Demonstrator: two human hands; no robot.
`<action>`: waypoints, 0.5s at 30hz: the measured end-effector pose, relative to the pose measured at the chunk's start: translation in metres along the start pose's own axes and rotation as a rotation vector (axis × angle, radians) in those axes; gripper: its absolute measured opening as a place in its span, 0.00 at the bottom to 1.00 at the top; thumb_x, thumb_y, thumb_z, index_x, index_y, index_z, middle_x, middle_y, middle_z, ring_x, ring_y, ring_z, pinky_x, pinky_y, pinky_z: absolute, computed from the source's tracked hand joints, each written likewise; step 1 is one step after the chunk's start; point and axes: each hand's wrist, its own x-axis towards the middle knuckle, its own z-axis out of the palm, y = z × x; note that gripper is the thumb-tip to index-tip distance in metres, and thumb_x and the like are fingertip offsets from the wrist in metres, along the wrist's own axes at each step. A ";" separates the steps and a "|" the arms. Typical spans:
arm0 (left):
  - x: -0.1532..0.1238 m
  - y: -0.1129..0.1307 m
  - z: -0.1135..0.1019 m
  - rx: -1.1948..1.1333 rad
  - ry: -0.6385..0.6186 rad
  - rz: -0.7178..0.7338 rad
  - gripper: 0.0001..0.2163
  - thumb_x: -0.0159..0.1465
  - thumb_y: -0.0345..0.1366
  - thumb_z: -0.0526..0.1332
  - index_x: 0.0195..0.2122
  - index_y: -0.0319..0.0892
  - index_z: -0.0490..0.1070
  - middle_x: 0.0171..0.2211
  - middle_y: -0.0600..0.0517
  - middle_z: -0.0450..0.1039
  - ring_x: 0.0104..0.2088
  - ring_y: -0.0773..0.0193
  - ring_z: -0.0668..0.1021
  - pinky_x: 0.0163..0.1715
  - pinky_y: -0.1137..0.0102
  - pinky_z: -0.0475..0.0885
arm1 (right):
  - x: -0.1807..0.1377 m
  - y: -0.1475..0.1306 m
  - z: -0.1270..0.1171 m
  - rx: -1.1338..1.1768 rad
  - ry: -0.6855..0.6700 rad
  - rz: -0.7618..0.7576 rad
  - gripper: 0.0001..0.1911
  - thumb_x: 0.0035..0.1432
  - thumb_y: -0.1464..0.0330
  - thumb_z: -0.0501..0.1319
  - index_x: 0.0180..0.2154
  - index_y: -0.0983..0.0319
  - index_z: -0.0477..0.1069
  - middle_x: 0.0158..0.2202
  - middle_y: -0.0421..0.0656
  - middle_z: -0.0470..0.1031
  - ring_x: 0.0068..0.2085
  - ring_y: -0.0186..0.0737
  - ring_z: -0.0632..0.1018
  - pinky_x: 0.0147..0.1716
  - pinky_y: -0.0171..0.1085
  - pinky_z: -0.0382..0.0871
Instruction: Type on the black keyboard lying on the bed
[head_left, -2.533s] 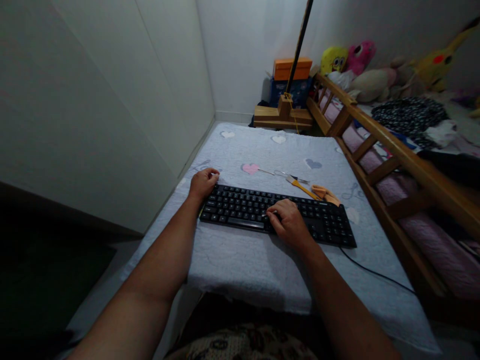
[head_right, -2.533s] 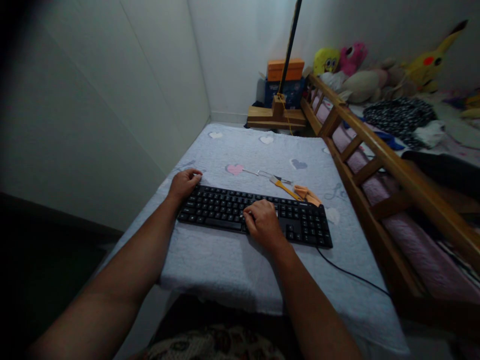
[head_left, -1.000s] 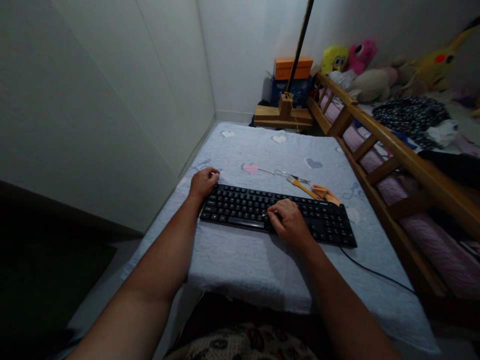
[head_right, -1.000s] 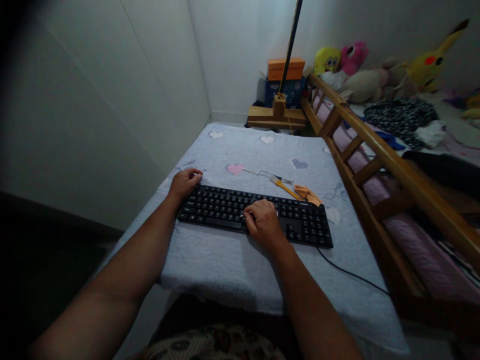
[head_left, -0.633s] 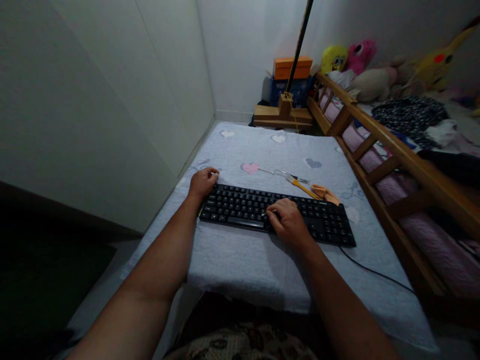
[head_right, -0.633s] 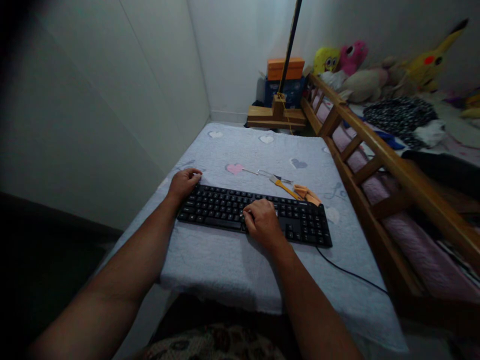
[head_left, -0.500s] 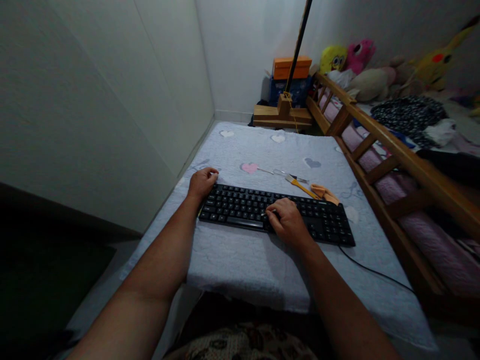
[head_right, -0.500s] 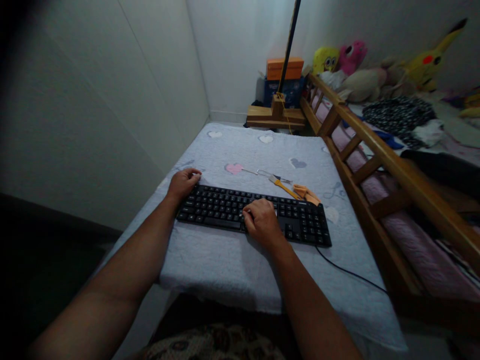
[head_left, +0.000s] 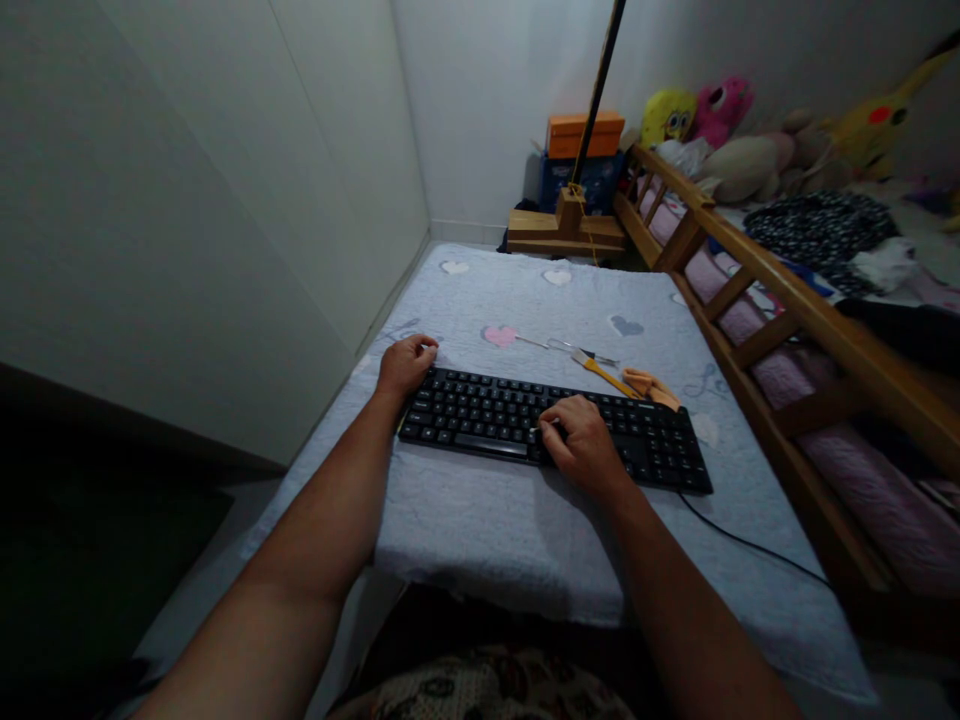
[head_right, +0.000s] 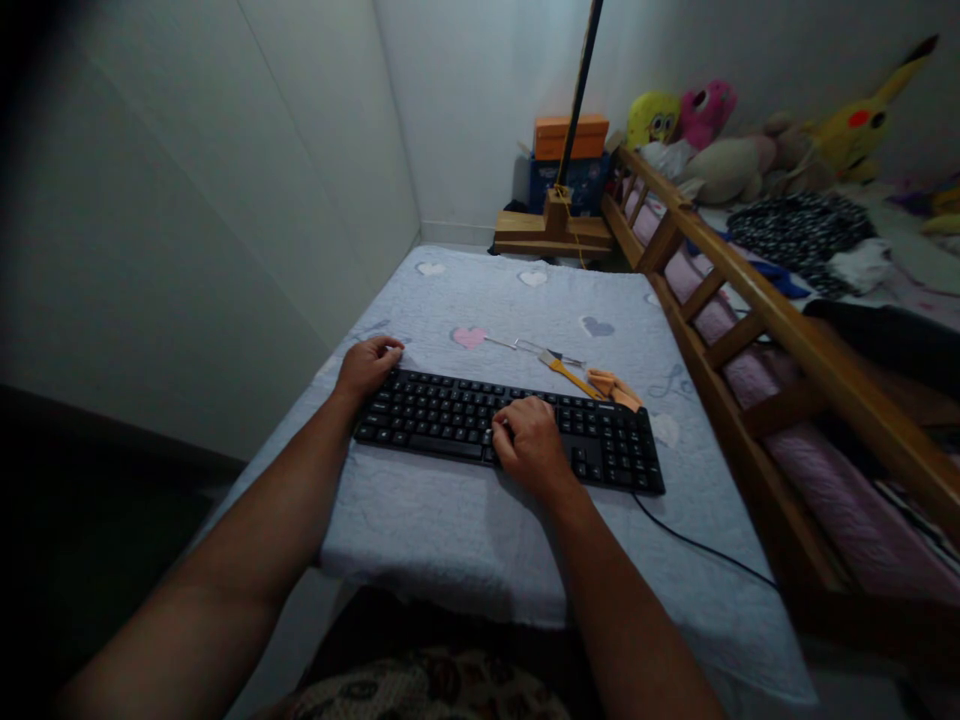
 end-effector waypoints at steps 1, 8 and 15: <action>0.000 0.000 0.000 0.002 0.000 0.000 0.17 0.58 0.43 0.55 0.38 0.39 0.77 0.23 0.53 0.69 0.25 0.65 0.70 0.28 0.71 0.62 | 0.000 0.000 0.000 -0.001 0.002 0.001 0.06 0.59 0.73 0.56 0.30 0.61 0.70 0.31 0.44 0.73 0.38 0.43 0.71 0.42 0.43 0.61; -0.001 0.002 -0.001 0.017 -0.003 -0.003 0.16 0.58 0.43 0.54 0.38 0.39 0.77 0.22 0.53 0.69 0.25 0.65 0.70 0.28 0.71 0.61 | 0.000 0.000 0.001 0.003 -0.004 -0.005 0.07 0.60 0.72 0.57 0.31 0.61 0.71 0.31 0.44 0.73 0.38 0.43 0.71 0.42 0.43 0.62; -0.001 0.003 -0.001 0.019 -0.002 -0.004 0.16 0.58 0.43 0.54 0.38 0.40 0.77 0.24 0.52 0.71 0.26 0.64 0.71 0.29 0.71 0.62 | 0.000 -0.001 0.004 0.012 -0.006 -0.026 0.07 0.61 0.72 0.57 0.32 0.61 0.72 0.32 0.45 0.74 0.38 0.44 0.71 0.42 0.43 0.62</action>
